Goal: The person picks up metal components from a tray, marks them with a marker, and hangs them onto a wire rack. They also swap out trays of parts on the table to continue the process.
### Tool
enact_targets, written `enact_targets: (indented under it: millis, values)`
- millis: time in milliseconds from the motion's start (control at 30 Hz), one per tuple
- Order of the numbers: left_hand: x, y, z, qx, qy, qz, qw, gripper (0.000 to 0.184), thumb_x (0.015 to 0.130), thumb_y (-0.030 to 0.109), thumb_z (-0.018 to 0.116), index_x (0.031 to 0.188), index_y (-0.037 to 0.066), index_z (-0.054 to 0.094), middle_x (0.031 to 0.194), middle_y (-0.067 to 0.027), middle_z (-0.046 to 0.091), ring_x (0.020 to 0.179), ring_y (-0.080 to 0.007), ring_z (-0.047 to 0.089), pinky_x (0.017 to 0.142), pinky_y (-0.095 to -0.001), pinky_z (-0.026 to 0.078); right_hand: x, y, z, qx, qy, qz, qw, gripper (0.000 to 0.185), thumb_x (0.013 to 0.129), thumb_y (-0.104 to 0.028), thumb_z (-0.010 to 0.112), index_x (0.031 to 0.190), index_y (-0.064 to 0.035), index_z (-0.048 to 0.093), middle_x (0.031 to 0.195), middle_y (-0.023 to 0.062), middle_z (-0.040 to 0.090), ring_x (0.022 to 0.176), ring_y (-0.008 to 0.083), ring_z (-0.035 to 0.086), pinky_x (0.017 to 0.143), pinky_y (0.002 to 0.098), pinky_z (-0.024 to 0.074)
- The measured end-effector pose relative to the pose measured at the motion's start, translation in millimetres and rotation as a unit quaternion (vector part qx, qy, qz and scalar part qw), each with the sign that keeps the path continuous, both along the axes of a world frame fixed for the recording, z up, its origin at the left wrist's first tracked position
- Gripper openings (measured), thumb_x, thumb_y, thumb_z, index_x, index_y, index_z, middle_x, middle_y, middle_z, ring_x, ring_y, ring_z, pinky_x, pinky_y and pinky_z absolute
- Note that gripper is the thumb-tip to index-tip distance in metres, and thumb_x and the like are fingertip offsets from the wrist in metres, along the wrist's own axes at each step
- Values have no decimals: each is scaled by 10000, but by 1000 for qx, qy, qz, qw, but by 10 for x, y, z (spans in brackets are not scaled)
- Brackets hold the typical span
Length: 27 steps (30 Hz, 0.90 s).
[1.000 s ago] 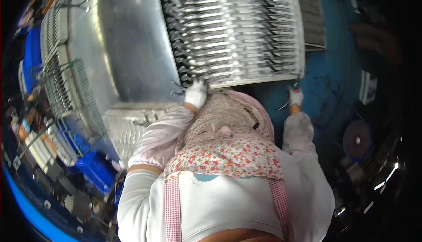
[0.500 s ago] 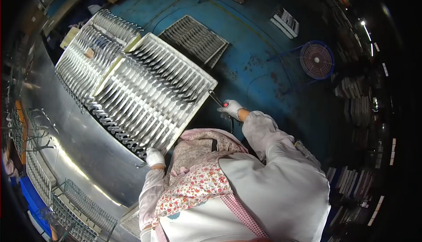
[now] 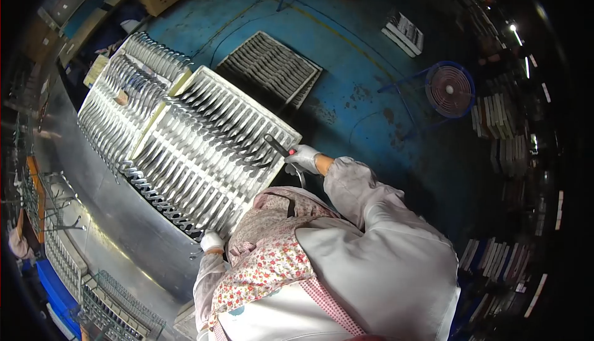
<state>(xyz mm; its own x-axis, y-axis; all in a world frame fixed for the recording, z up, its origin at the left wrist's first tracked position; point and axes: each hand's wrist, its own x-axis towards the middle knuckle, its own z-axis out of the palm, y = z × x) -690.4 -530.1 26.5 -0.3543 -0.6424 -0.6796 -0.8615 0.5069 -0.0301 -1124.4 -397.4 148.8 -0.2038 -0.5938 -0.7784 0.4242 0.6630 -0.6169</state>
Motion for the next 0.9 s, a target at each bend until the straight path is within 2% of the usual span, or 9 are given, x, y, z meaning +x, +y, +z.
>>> enact_targets:
  millis: [233, 300, 367, 400, 467, 533, 600, 667, 900]
  values:
    - [-85, -50, 699, -60, -35, 115, 991, 207, 774, 213, 619, 866, 62, 727, 940, -183, 693, 871, -322, 683, 744, -404, 551, 224, -730, 45, -107, 45, 101, 988, 291, 734, -53, 740, 952, 4, 557, 778, 118, 644, 621, 196, 649, 527, 316, 512]
    - [275, -143, 834, -57, 45, 156, 985, 271, 723, 237, 727, 872, 11, 716, 822, -202, 690, 734, -331, 691, 701, -404, 556, 358, -977, 129, -132, 59, 160, 976, 367, 743, -108, 775, 1025, 8, 570, 838, 112, 639, 635, 190, 644, 558, 311, 525]
    - [215, -160, 1379, 92, 285, 515, 803, 192, 761, 100, 745, 782, -73, 664, 637, -106, 639, 503, -195, 627, 437, -327, 495, 594, -1218, 436, -167, 157, 246, 942, 436, 730, -187, 801, 1044, 18, 580, 878, 99, 642, 705, 198, 644, 634, 308, 539]
    - [68, -126, 1624, 79, 363, 584, 721, 157, 806, 63, 713, 783, -73, 638, 635, -65, 614, 474, -177, 594, 386, -272, 454, 740, -1334, 554, -195, 262, 304, 895, 478, 705, -234, 819, 1023, 35, 584, 875, 89, 653, 763, 208, 644, 694, 309, 549]
    - [111, -225, 1679, 97, 395, 629, 662, 217, 812, 130, 741, 864, -46, 625, 689, -59, 612, 471, -171, 560, 385, -276, 445, 1000, -1493, 830, -238, 253, 359, 866, 460, 682, -212, 825, 1012, 5, 589, 904, 90, 667, 849, 207, 650, 723, 320, 537]
    - [-432, -208, 2087, 149, 521, 661, 518, 324, 822, 238, 749, 959, -19, 609, 772, -52, 610, 580, -148, 568, 468, -284, 462, 1251, -1585, 871, -320, 229, 395, 830, 396, 695, -234, 797, 992, -53, 609, 842, 109, 669, 793, 236, 666, 681, 353, 526]
    - [-258, -354, 1737, 169, 548, 624, 531, 362, 903, 323, 637, 1083, 12, 595, 946, -52, 634, 916, -178, 596, 825, -315, 476, 1482, -1607, 836, -373, 267, 407, 790, 337, 696, -251, 746, 977, -112, 622, 750, 133, 648, 723, 296, 663, 650, 391, 511]
    - [-215, -448, 1435, 204, 650, 578, 449, 357, 880, 255, 642, 1141, 18, 582, 1051, -75, 631, 976, -212, 589, 899, -361, 458, 1487, -1598, 1010, -363, 286, 443, 769, 313, 684, -204, 689, 980, -125, 621, 723, 153, 638, 692, 358, 645, 641, 439, 505]
    - [-818, -455, 2048, 305, 623, 601, 398, 443, 830, 217, 654, 1219, 32, 551, 1174, -98, 597, 1077, -254, 565, 966, -423, 436, 1108, -1665, 992, -396, 339, 429, 738, 309, 697, -162, 688, 988, -131, 588, 639, 150, 594, 629, 354, 627, 570, 451, 476]
